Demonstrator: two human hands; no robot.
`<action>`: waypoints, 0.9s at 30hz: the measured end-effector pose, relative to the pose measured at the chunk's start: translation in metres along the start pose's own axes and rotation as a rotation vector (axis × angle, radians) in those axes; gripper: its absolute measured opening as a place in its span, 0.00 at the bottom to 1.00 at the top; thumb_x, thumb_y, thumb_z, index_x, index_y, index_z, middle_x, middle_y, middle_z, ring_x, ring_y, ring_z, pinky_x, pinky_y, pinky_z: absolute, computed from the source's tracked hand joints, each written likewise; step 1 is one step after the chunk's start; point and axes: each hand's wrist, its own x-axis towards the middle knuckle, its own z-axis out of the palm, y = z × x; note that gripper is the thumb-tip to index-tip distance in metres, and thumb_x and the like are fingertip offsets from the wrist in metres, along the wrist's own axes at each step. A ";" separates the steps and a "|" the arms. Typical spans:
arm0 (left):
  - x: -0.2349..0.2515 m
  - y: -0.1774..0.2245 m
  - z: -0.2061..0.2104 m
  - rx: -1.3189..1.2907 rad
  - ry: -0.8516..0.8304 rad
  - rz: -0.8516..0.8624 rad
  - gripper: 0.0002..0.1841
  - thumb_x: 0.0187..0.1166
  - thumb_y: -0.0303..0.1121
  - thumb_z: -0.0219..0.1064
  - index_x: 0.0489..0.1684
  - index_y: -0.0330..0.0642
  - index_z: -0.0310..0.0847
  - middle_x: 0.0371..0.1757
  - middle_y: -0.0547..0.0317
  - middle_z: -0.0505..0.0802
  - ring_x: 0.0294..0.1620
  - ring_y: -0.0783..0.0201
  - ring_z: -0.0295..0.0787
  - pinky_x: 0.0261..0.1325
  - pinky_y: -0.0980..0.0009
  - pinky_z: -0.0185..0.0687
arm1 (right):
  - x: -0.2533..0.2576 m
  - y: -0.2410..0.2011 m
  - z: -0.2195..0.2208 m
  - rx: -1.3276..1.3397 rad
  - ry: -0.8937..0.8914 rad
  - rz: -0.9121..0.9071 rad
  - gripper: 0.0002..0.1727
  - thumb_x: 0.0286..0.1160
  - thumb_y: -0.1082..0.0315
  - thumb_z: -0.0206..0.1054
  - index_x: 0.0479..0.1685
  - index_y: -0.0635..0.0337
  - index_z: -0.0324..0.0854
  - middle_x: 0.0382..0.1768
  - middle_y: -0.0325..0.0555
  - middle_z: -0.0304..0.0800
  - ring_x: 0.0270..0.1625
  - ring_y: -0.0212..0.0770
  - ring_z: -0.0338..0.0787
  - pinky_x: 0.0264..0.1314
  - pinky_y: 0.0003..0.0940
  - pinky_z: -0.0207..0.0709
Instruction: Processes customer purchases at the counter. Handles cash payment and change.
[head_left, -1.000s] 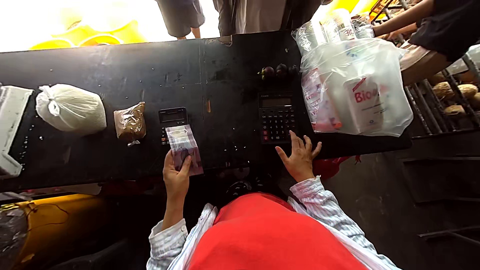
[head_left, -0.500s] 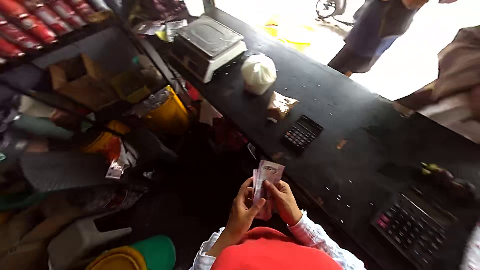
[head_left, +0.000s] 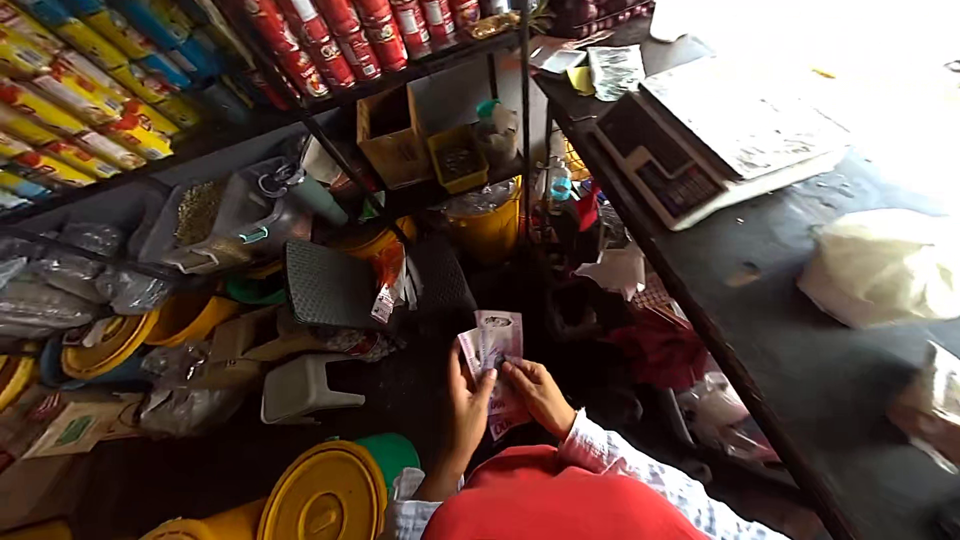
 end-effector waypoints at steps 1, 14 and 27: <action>0.020 -0.007 0.006 0.017 -0.011 0.041 0.43 0.74 0.22 0.66 0.89 0.21 0.41 0.78 0.33 0.77 0.63 0.66 0.89 0.64 0.70 0.86 | 0.020 -0.003 -0.009 -0.020 0.004 0.030 0.16 0.90 0.68 0.52 0.42 0.64 0.86 0.30 0.32 0.89 0.35 0.20 0.87 0.46 0.23 0.84; 0.483 -0.071 0.026 -0.062 0.097 -0.259 0.13 0.82 0.20 0.62 0.61 0.24 0.81 0.63 0.39 0.89 0.62 0.58 0.85 0.68 0.59 0.78 | 0.260 -0.040 -0.193 -0.354 0.448 0.027 0.18 0.84 0.68 0.54 0.62 0.73 0.79 0.38 0.43 0.88 0.35 0.27 0.88 0.42 0.26 0.85; 0.831 -0.081 -0.079 0.384 0.300 -0.433 0.28 0.86 0.25 0.60 0.84 0.24 0.60 0.83 0.32 0.72 0.80 0.49 0.74 0.79 0.65 0.72 | 0.398 -0.096 -0.298 -0.976 0.935 -0.116 0.19 0.83 0.74 0.54 0.63 0.82 0.79 0.58 0.76 0.86 0.62 0.56 0.89 0.70 0.38 0.79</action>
